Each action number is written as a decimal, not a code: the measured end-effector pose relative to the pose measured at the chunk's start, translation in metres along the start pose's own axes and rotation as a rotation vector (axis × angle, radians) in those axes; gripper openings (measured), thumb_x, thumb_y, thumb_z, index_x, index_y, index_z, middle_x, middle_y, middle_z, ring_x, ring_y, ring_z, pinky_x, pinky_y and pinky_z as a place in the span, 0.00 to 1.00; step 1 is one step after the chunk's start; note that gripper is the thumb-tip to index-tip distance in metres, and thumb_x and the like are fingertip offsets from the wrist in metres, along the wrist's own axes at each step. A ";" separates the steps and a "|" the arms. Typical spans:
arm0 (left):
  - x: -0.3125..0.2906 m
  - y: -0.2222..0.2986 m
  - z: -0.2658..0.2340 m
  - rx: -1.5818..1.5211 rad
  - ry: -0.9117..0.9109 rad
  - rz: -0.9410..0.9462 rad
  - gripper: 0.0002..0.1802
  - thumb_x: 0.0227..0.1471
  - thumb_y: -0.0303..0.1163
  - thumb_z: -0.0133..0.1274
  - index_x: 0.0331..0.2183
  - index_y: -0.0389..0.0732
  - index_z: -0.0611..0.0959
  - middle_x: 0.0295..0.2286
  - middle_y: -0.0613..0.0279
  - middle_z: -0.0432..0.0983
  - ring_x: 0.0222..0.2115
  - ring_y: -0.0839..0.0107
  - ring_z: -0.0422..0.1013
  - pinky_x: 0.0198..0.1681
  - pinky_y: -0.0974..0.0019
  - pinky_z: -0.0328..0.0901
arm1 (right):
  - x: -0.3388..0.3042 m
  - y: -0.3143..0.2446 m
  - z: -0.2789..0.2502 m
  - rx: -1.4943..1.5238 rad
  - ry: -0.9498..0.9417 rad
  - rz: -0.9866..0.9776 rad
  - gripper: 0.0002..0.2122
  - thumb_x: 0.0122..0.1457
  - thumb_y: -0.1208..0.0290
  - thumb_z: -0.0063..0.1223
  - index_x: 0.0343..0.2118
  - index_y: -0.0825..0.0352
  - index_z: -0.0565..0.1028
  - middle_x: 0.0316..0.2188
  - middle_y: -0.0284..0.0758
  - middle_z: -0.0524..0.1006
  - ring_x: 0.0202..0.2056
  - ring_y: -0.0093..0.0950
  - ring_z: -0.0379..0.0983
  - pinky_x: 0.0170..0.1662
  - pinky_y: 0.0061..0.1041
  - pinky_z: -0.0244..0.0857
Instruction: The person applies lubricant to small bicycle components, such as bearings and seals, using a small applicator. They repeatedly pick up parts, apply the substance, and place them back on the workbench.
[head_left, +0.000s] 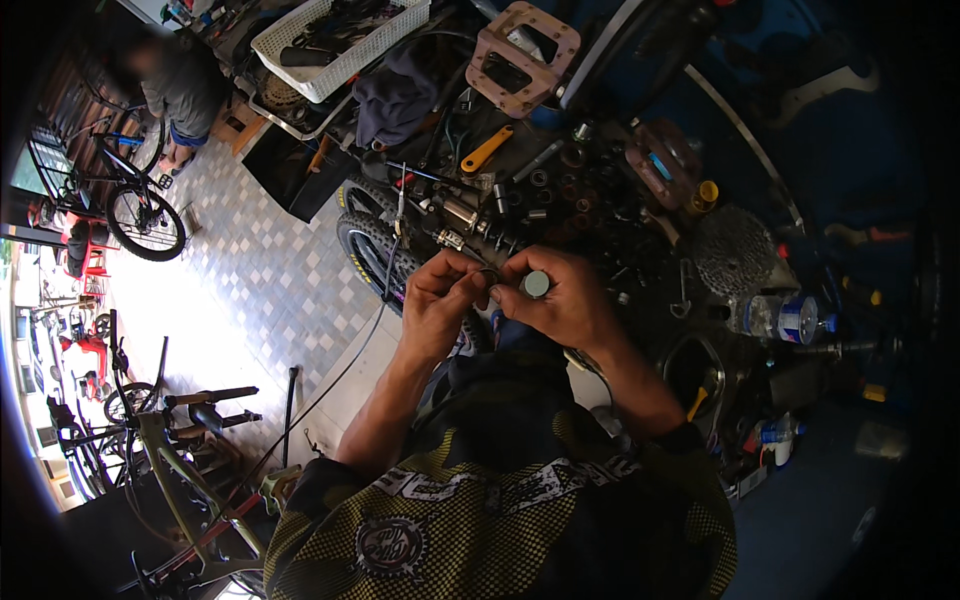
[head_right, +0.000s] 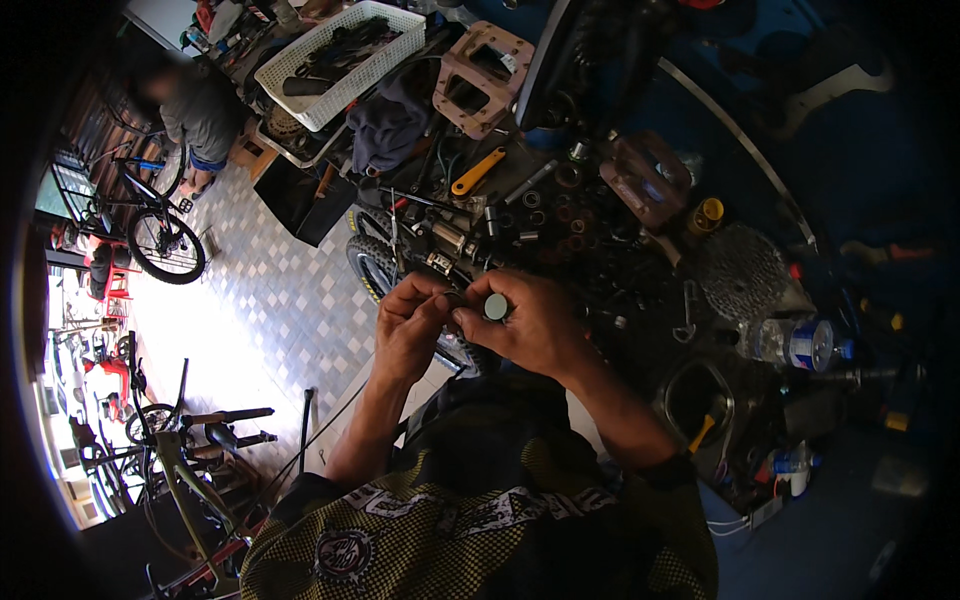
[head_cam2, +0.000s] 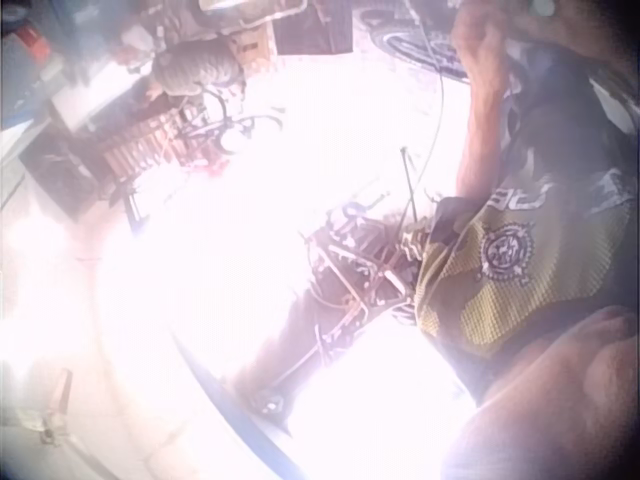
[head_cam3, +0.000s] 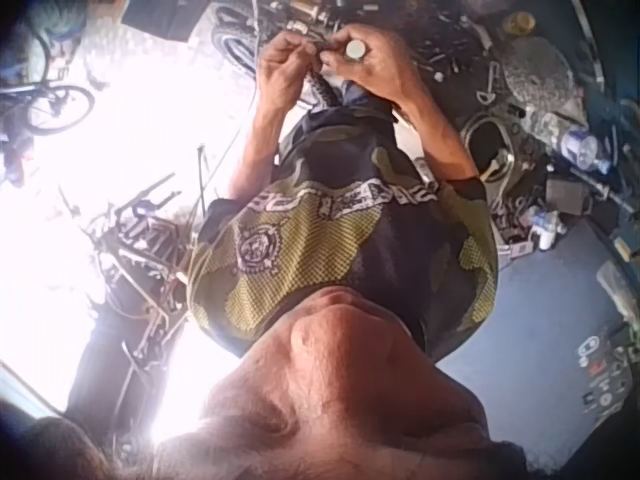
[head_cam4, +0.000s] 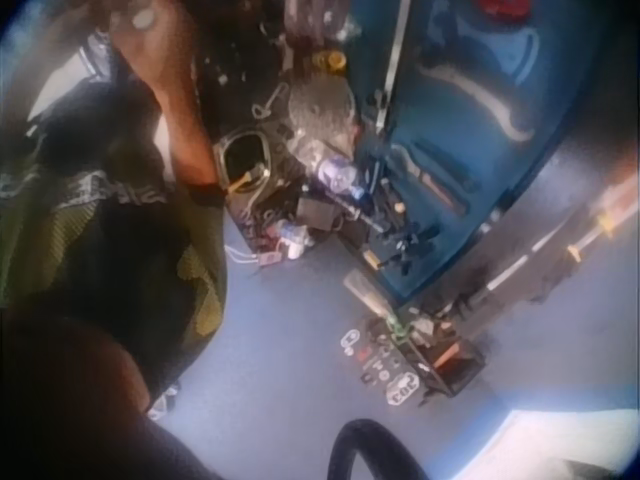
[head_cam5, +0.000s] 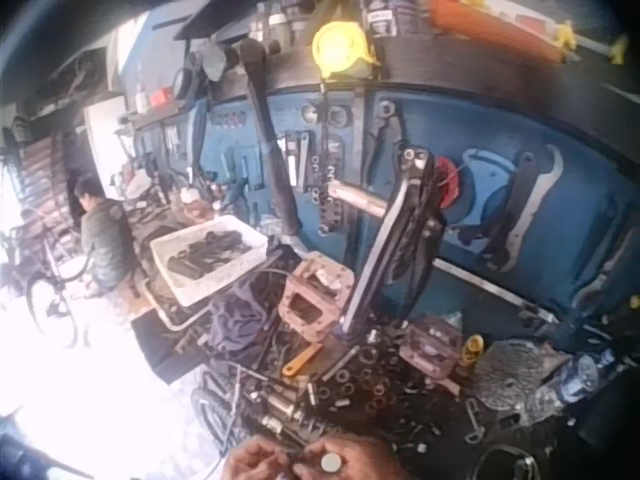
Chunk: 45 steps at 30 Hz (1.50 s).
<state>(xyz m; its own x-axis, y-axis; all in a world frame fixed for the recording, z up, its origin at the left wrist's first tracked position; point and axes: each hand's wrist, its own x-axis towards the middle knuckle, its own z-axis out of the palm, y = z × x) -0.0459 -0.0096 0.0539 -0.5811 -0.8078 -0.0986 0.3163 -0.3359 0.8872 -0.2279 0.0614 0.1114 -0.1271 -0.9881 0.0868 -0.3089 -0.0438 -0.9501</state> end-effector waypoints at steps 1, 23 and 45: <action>-0.001 -0.003 -0.002 0.016 -0.008 -0.003 0.06 0.63 0.29 0.58 0.38 0.36 0.81 0.30 0.66 0.81 0.29 0.80 0.73 0.35 0.74 0.67 | -0.001 0.000 0.000 0.033 -0.014 0.032 0.07 0.59 0.73 0.65 0.34 0.70 0.79 0.27 0.33 0.81 0.27 0.18 0.76 0.30 0.22 0.69; -0.024 -0.009 0.000 0.203 -0.090 -0.092 0.08 0.59 0.21 0.62 0.40 0.32 0.80 0.34 0.61 0.82 0.35 0.77 0.77 0.41 0.72 0.72 | -0.023 0.020 -0.006 -0.182 -0.009 -0.029 0.07 0.60 0.70 0.66 0.33 0.67 0.80 0.27 0.34 0.81 0.29 0.28 0.80 0.32 0.27 0.70; -0.028 -0.036 -0.009 -0.367 -0.089 -0.281 0.14 0.69 0.35 0.50 0.47 0.35 0.82 0.40 0.58 0.82 0.34 0.69 0.77 0.37 0.65 0.71 | -0.037 0.035 -0.001 -0.620 0.158 -0.564 0.11 0.56 0.69 0.64 0.42 0.60 0.81 0.34 0.30 0.76 0.32 0.29 0.77 0.34 0.29 0.72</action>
<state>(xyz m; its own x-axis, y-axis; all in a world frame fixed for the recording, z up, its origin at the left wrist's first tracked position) -0.0344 0.0206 0.0203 -0.7392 -0.6215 -0.2594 0.3723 -0.6980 0.6117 -0.2348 0.0964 0.0752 0.0854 -0.8084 0.5825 -0.8200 -0.3891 -0.4198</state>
